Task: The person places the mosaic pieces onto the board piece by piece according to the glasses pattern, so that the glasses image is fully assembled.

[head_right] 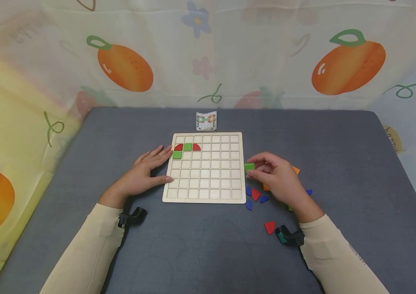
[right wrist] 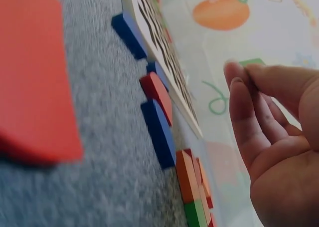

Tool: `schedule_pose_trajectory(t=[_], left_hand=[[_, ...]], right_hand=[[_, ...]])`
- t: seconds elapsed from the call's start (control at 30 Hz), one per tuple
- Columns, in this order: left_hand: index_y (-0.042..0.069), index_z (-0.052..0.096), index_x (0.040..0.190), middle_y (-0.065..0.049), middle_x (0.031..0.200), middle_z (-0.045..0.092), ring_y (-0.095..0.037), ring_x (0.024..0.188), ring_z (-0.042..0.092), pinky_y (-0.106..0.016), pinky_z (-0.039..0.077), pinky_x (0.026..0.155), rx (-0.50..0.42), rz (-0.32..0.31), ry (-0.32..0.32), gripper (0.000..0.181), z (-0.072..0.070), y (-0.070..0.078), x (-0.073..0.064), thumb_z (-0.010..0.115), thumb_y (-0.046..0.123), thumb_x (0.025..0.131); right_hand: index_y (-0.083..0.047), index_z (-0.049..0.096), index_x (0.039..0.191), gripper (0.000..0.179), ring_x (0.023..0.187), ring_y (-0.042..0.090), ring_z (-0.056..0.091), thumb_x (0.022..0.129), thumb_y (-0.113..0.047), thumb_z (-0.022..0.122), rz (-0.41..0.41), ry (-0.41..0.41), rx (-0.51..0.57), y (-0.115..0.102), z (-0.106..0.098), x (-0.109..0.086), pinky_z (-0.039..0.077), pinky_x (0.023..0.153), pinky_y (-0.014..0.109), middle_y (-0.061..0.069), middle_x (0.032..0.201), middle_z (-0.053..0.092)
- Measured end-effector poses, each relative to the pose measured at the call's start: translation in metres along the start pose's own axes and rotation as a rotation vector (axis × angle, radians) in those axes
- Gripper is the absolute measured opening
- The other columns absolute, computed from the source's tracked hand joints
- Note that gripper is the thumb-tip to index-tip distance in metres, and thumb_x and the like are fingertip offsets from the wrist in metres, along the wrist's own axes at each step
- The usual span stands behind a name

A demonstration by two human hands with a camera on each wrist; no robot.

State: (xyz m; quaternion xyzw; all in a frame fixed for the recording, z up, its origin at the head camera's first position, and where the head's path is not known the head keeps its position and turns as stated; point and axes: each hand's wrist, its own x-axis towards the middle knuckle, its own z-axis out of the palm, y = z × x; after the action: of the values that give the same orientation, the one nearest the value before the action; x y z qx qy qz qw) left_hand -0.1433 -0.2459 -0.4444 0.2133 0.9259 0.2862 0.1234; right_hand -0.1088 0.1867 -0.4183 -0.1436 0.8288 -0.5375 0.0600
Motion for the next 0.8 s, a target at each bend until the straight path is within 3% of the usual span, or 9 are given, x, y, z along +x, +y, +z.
schedule_pose_trajectory(t=[0.2,0.43,0.8], left_hand=[[0.019,0.03,0.173,0.008,0.178,0.021,-0.018,0.165,0.006,-0.052,0.002,0.129,0.003,-0.005,0.002,0.094,0.001,0.0,0.001,0.078,0.052,0.1],[0.019,0.03,0.173,0.007,0.178,0.022,-0.019,0.166,0.006,-0.053,0.001,0.129,-0.004,-0.004,0.007,0.094,0.001,0.001,0.0,0.079,0.051,0.099],[0.018,0.03,0.173,0.006,0.178,0.023,-0.02,0.166,0.006,-0.053,0.001,0.129,-0.012,-0.006,0.007,0.096,0.0,0.003,0.0,0.08,0.05,0.098]], right_hand=[[0.0,0.071,0.129,0.028,0.09,0.03,0.079,0.103,-0.003,0.077,-0.007,0.005,0.04,-0.006,0.003,0.001,0.061,0.072,0.029,0.013,0.103,0.074],[0.002,0.069,0.13,0.03,0.084,0.035,0.078,0.102,-0.002,0.077,-0.01,-0.008,0.104,-0.015,0.006,0.005,0.064,0.075,0.036,0.017,0.099,0.071],[0.006,0.067,0.134,0.034,0.09,0.04,0.078,0.101,0.003,0.076,0.002,-0.025,0.152,-0.033,0.016,0.026,0.064,0.084,0.04,0.02,0.102,0.071]])
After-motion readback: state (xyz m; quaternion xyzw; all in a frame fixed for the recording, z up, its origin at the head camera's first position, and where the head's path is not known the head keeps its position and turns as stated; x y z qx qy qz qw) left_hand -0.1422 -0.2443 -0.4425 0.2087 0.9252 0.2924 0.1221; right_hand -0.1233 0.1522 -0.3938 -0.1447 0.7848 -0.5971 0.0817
